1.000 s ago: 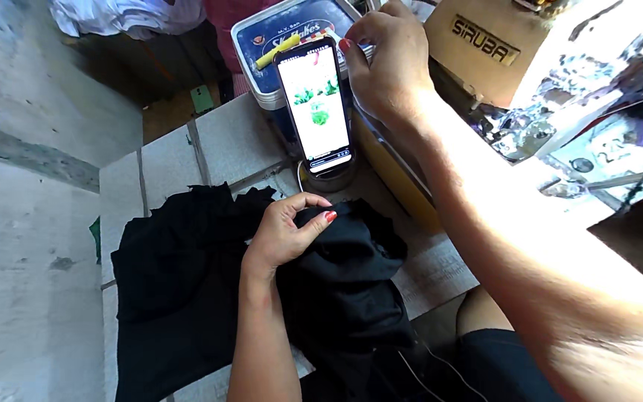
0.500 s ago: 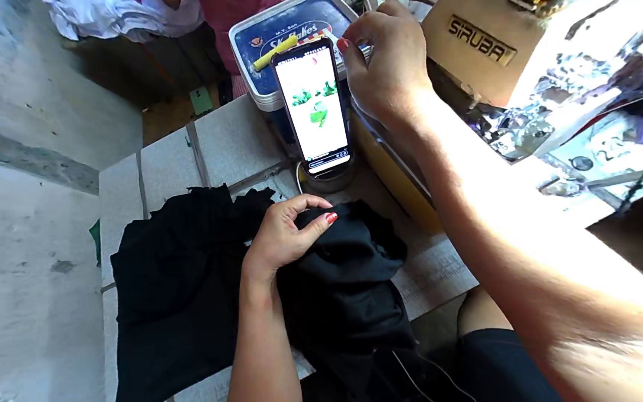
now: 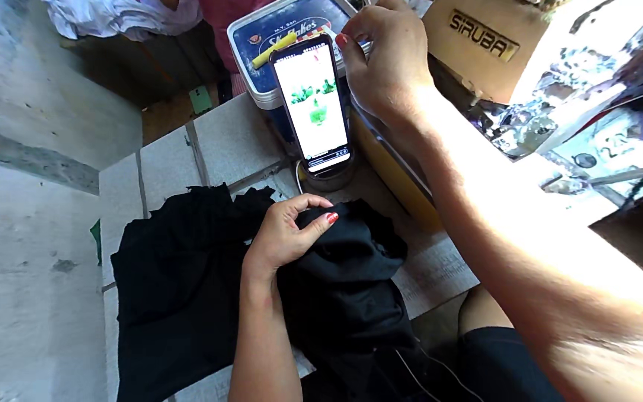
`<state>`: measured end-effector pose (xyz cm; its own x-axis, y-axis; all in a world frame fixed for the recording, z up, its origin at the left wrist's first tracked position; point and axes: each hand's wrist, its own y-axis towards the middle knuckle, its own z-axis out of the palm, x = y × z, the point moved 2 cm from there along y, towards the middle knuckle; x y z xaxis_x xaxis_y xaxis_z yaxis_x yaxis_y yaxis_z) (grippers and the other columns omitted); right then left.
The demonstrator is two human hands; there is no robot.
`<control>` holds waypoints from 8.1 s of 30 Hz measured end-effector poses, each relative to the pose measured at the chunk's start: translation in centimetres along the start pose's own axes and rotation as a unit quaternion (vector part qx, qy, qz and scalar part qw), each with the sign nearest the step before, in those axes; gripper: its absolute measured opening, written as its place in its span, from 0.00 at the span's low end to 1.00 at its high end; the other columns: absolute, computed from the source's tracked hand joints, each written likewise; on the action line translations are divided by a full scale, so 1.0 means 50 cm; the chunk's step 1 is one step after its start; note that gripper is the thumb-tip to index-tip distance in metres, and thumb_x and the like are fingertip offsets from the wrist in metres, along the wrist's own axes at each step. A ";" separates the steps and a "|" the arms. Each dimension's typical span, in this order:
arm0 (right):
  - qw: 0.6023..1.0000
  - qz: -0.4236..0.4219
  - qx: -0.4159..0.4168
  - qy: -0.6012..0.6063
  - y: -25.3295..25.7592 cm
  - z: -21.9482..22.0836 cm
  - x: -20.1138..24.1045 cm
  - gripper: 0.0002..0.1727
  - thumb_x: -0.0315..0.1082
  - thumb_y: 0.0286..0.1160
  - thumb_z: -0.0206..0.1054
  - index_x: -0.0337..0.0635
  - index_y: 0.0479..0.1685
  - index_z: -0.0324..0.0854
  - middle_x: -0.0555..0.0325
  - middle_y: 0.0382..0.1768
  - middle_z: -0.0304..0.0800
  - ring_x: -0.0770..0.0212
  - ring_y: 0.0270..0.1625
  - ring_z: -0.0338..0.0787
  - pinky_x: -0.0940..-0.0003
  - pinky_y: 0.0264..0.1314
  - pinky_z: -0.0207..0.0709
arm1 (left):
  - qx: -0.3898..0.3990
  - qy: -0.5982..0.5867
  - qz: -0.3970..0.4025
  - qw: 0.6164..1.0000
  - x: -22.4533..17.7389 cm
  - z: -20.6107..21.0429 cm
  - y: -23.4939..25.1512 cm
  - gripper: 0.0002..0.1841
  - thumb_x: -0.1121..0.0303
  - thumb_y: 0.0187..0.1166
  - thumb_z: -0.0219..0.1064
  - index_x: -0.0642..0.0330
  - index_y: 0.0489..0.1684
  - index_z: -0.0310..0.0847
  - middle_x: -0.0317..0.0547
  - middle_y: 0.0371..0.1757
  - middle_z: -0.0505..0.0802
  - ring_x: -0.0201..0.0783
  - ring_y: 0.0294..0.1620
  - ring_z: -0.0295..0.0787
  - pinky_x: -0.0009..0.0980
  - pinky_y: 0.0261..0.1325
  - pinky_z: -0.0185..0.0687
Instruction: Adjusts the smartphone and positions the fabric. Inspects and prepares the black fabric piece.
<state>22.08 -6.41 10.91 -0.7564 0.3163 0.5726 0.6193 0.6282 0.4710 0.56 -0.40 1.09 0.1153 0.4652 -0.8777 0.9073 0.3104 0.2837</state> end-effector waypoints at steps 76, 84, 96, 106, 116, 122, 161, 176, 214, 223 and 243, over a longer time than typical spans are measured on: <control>0.998 -0.010 -0.053 0.032 0.005 -0.002 -0.003 0.14 0.34 0.85 0.58 0.39 0.49 0.90 0.55 0.41 0.91 0.63 0.46 0.88 0.61 0.56 0.77 | -0.060 -0.041 -0.021 0.997 -0.012 -0.004 0.000 0.08 0.79 0.82 0.61 0.65 0.46 0.88 0.30 0.42 0.93 0.15 0.43 0.87 0.16 0.51 0.83; 0.891 -0.021 0.330 0.311 -0.049 -0.020 0.038 0.09 0.32 0.84 0.63 0.41 0.35 0.86 0.70 0.23 0.88 0.79 0.19 0.80 0.83 0.20 0.72 | -0.101 -0.076 -0.014 0.992 -0.014 -0.013 -0.002 0.10 0.78 0.84 0.59 0.62 0.46 0.88 0.26 0.39 0.92 0.15 0.40 0.86 0.15 0.48 0.83; 0.908 -0.220 0.324 0.147 -0.108 0.023 0.043 0.08 0.30 0.75 0.73 0.32 0.36 0.88 0.46 0.32 0.89 0.51 0.38 0.89 0.51 0.42 0.82 | -0.205 0.007 0.013 0.979 -0.043 -0.023 0.011 0.06 0.74 0.83 0.59 0.58 0.43 0.82 0.17 0.38 0.89 0.12 0.44 0.86 0.16 0.53 0.83; 0.980 -0.105 0.085 0.144 -0.338 -0.260 -0.056 0.11 0.27 0.80 0.63 0.31 0.35 0.89 0.50 0.29 0.88 0.62 0.34 0.87 0.70 0.40 0.79 | 0.023 0.109 0.200 0.973 -0.230 0.135 0.124 0.09 0.72 0.83 0.62 0.68 0.39 0.85 0.34 0.41 0.93 0.10 0.48 0.84 0.10 0.57 0.78; 0.986 0.137 -0.005 0.095 -0.458 -0.316 -0.280 0.08 0.25 0.77 0.65 0.35 0.34 0.89 0.58 0.30 0.88 0.74 0.29 0.81 0.78 0.35 0.75 | 0.019 0.220 0.064 0.973 -0.205 0.209 0.176 0.11 0.66 0.80 0.66 0.66 0.41 0.90 0.45 0.39 0.94 0.23 0.44 0.89 0.23 0.53 0.80; 0.956 0.256 -0.136 0.034 -0.440 -0.302 -0.355 0.10 0.26 0.83 0.61 0.28 0.49 0.87 0.40 0.41 0.91 0.51 0.36 0.89 0.54 0.43 0.84 | 0.063 0.233 0.009 0.970 -0.210 0.199 0.185 0.13 0.61 0.77 0.69 0.64 0.42 0.90 0.41 0.37 0.93 0.19 0.41 0.86 0.21 0.50 0.79; 0.976 0.101 -0.105 0.163 -0.388 -0.253 -0.160 0.13 0.34 0.84 0.59 0.35 0.56 0.81 0.73 0.26 0.74 0.88 0.25 0.69 0.93 0.28 0.65 | 0.168 -0.004 -0.058 0.984 -0.205 0.229 0.206 0.04 0.73 0.80 0.67 0.58 0.39 0.88 0.28 0.27 0.89 0.16 0.27 0.84 0.14 0.31 0.80; 0.976 0.100 -0.034 0.190 -0.391 -0.230 -0.131 0.09 0.32 0.83 0.62 0.41 0.40 0.87 0.73 0.23 0.79 0.89 0.24 0.74 0.94 0.28 0.68 | 0.156 -0.073 -0.117 0.978 -0.205 0.230 0.201 0.07 0.76 0.83 0.61 0.58 0.43 0.87 0.29 0.29 0.89 0.18 0.28 0.85 0.16 0.31 0.82; 0.935 0.129 0.026 0.330 -0.373 -0.233 -0.143 0.09 0.27 0.84 0.59 0.42 0.38 0.86 0.73 0.18 0.75 0.84 0.18 0.72 0.91 0.18 0.66 | 0.156 -0.126 -0.075 0.977 -0.200 0.233 0.199 0.12 0.75 0.88 0.54 0.57 0.38 0.84 0.28 0.25 0.86 0.18 0.26 0.83 0.15 0.29 0.80; 0.928 0.155 0.039 0.336 -0.370 -0.235 -0.142 0.11 0.28 0.86 0.58 0.42 0.37 0.85 0.72 0.17 0.73 0.82 0.16 0.70 0.91 0.17 0.64 | 0.165 -0.100 -0.046 0.980 -0.201 0.231 0.200 0.11 0.76 0.88 0.54 0.60 0.41 0.84 0.29 0.25 0.86 0.18 0.25 0.82 0.14 0.29 0.79; 0.958 0.161 -0.031 0.237 -0.374 -0.214 -0.125 0.09 0.30 0.86 0.59 0.44 0.37 0.82 0.73 0.18 0.72 0.85 0.18 0.69 0.92 0.20 0.63 | 0.150 -0.082 -0.022 0.985 -0.206 0.234 0.195 0.11 0.77 0.86 0.55 0.59 0.36 0.83 0.28 0.25 0.84 0.17 0.26 0.81 0.13 0.30 0.77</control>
<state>17.47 -27.75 5.72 -0.3528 0.1188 0.9281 0.8265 0.5046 0.2495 12.96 -11.86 8.39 0.1146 0.3082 -0.9444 0.9888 0.0562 0.1383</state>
